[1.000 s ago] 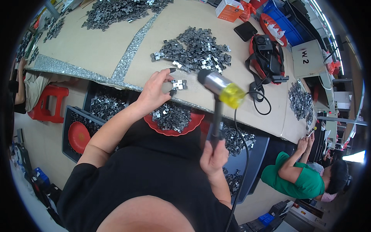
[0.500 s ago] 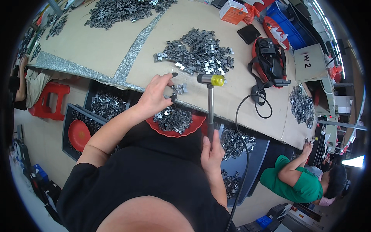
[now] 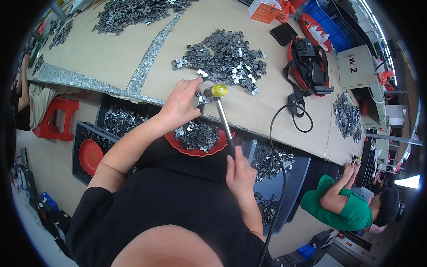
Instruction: The person assembles small plastic components and small metal parts by adjusting them with a hammer.
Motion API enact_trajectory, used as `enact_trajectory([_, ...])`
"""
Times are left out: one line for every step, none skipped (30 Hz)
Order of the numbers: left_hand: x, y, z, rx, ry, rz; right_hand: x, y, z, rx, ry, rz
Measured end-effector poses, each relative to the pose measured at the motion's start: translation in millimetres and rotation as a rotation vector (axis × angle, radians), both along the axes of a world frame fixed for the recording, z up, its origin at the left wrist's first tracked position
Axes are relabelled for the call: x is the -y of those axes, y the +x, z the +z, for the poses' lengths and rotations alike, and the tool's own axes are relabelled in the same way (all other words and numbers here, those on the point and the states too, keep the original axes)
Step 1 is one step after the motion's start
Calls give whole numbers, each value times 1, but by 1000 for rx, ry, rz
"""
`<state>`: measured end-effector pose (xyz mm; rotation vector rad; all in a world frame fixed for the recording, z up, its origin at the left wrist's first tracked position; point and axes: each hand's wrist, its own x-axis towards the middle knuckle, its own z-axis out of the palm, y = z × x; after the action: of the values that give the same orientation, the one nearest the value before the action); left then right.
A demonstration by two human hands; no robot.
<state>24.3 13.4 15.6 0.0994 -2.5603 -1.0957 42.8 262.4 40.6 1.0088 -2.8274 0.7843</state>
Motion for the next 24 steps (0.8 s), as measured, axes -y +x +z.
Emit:
enact_trajectory([0, 0, 0, -10, 6, 1, -2, -2, 0, -118, -122, 45])
enact_trajectory([0, 0, 2, -6, 7, 1, -1, -1, 10, -150, -181, 56])
enact_trajectory([1, 0, 5, 23, 8, 1, -3, 0, 10, -180, -233, 45])
enact_trajectory([1, 0, 6, 52, 9, 0, -4, 1, 9, -211, -284, 34])
enact_trajectory([1, 0, 5, 52, 9, 0, -1, -2, 6, -220, -235, 56])
enact_trajectory([1, -1, 3, 51, 5, 3, 5, -3, 4, -229, -185, 77])
enact_trajectory([1, -2, 2, 50, 1, 6, 10, 3, 10, 10, 259, -10])
enact_trajectory([1, -2, 2, 48, 3, 8, 9, 2, -1, 3, 128, -25])
enact_trajectory([1, -2, 2, 49, -6, 2, 3, 1, -1, 13, 67, -26])
enact_trajectory([2, -2, 2, 51, -15, -4, 1, 1, 1, 23, 7, -27])
enact_trajectory([2, -1, 2, 52, -14, -4, -1, 2, 0, 24, 8, -27])
enact_trajectory([3, 0, 2, 38, -1, -4, -3, 4, -1, 3, -64, -46])
enact_trajectory([3, 2, 3, 24, 11, -3, -5, 5, -1, -19, -137, -63])
enact_trajectory([3, 3, 5, 24, 8, 0, -5, 4, -2, -18, -140, -59])
enact_trajectory([2, 8, 10, 42, 12, -45, -5, 3, -3, 21, -209, -102])
enact_trajectory([0, 14, 13, 61, 14, -88, -6, 2, -3, 61, -277, -142])
enact_trajectory([-3, 22, 10, 110, -8, -169, -5, 2, 0, 108, -273, -173])
enact_trajectory([-5, 32, 9, 88, -18, -287, -7, 2, -1, 110, -280, -165])
enact_trajectory([-8, 38, 7, 48, 19, -309, -10, 1, -4, 107, -256, -167])
enact_trajectory([-10, 43, 7, 10, 59, -330, -13, 3, -6, 106, -229, -169])
enact_trajectory([-3, 39, 14, 6, 3, -260, -14, 5, -9, 123, -241, -166])
enact_trajectory([11, 28, 4, -72, -65, -136, -12, 5, -9, 126, -243, -161])
enact_trajectory([25, 15, 5, -161, -40, 18, -11, 6, -10, 146, -223, -155])
enact_trajectory([43, 4, 0, -211, -65, 159, -10, 6, -10, 164, -203, -146])
